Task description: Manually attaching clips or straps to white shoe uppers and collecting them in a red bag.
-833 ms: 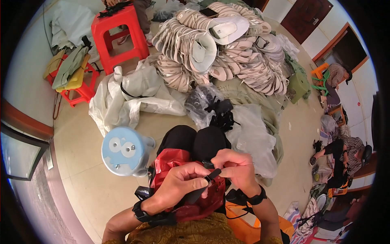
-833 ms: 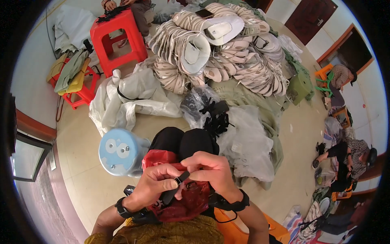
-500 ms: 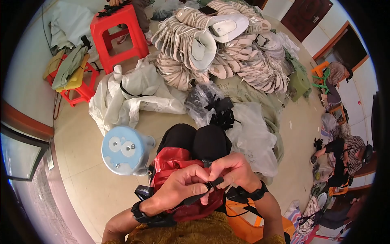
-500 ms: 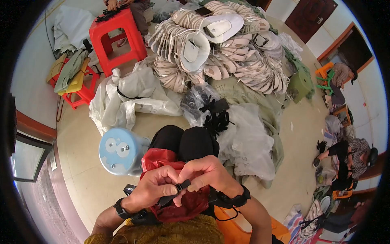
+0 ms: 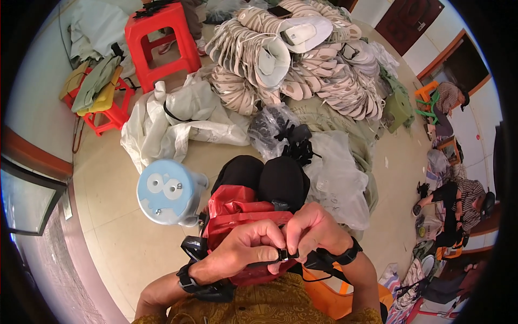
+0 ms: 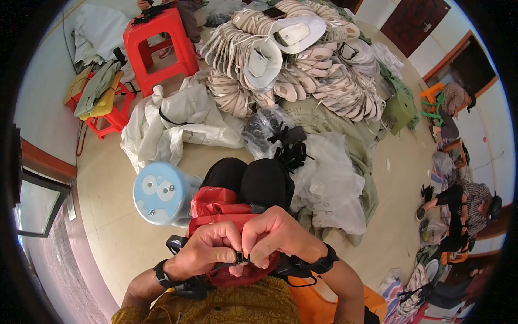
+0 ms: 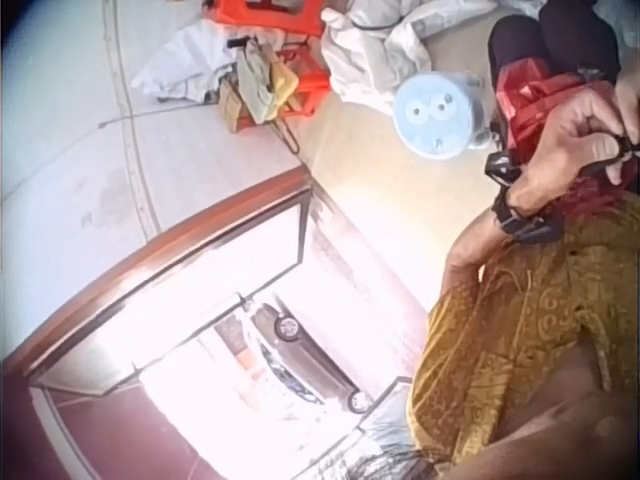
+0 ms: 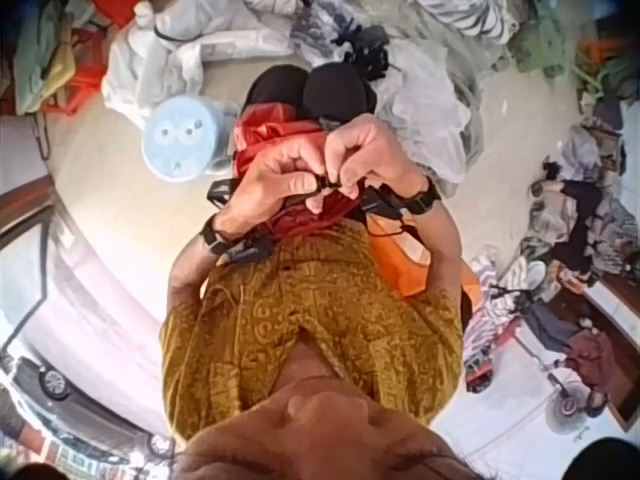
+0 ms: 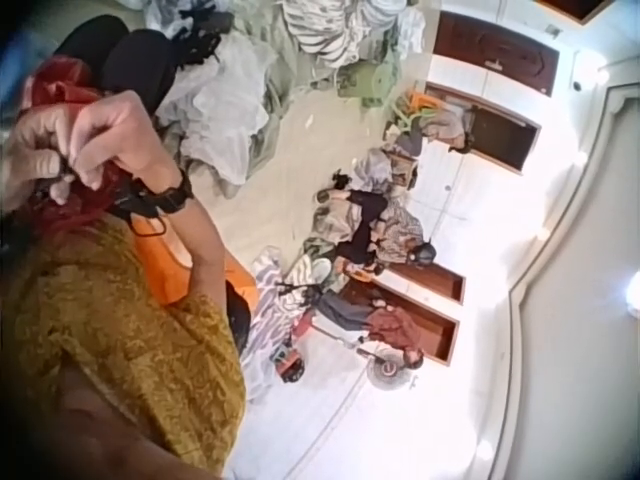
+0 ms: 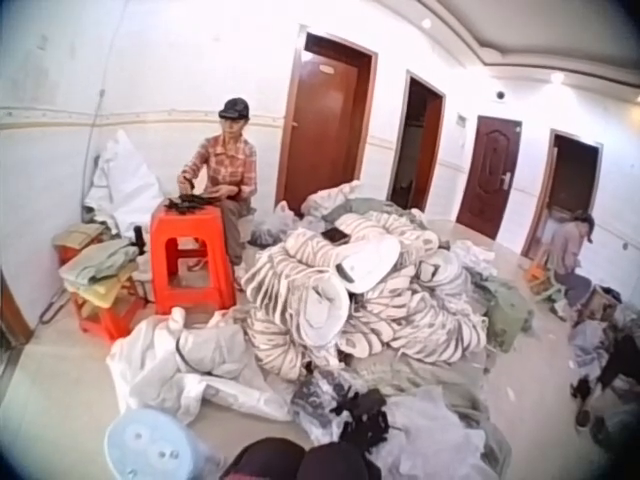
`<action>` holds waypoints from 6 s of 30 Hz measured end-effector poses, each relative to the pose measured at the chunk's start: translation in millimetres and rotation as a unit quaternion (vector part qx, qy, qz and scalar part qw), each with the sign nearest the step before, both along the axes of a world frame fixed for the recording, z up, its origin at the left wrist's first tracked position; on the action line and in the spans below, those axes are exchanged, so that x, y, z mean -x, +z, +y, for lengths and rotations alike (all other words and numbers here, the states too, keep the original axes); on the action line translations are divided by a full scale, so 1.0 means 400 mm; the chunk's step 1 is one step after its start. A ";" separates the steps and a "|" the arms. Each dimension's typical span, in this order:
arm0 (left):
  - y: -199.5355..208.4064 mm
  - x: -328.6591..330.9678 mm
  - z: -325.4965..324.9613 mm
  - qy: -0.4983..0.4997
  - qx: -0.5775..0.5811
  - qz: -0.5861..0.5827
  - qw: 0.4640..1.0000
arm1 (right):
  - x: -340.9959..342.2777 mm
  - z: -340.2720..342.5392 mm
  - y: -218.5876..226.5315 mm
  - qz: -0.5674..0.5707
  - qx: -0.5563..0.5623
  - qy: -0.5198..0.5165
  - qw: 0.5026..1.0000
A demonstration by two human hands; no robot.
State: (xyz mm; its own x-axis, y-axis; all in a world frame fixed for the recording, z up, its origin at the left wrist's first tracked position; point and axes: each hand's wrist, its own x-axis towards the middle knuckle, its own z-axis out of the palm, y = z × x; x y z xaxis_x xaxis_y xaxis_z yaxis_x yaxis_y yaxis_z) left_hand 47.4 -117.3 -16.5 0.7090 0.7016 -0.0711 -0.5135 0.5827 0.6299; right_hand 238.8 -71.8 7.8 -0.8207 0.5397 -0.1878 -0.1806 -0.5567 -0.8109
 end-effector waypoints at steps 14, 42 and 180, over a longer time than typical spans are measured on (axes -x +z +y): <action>-0.011 -0.011 -0.027 0.044 0.025 -0.024 0.998 | 0.003 -0.053 0.040 -0.136 -0.011 -0.079 0.987; 0.029 -0.024 -0.007 0.005 0.053 -0.042 0.998 | -0.003 -0.071 0.060 -0.142 -0.130 -0.161 0.968; -0.003 -0.062 -0.036 0.240 -0.024 0.189 0.952 | 0.046 -0.064 -0.009 -0.203 -0.790 -0.187 0.547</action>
State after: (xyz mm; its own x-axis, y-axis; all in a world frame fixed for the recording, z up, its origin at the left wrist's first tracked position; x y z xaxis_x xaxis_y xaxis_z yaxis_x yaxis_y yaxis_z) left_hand 72.0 -131.6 -17.9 0.2356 0.9474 -0.2166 -0.4443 0.3032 0.8430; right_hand 220.5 -97.2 4.2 -0.6608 0.4071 0.6306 0.3321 0.9120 -0.2407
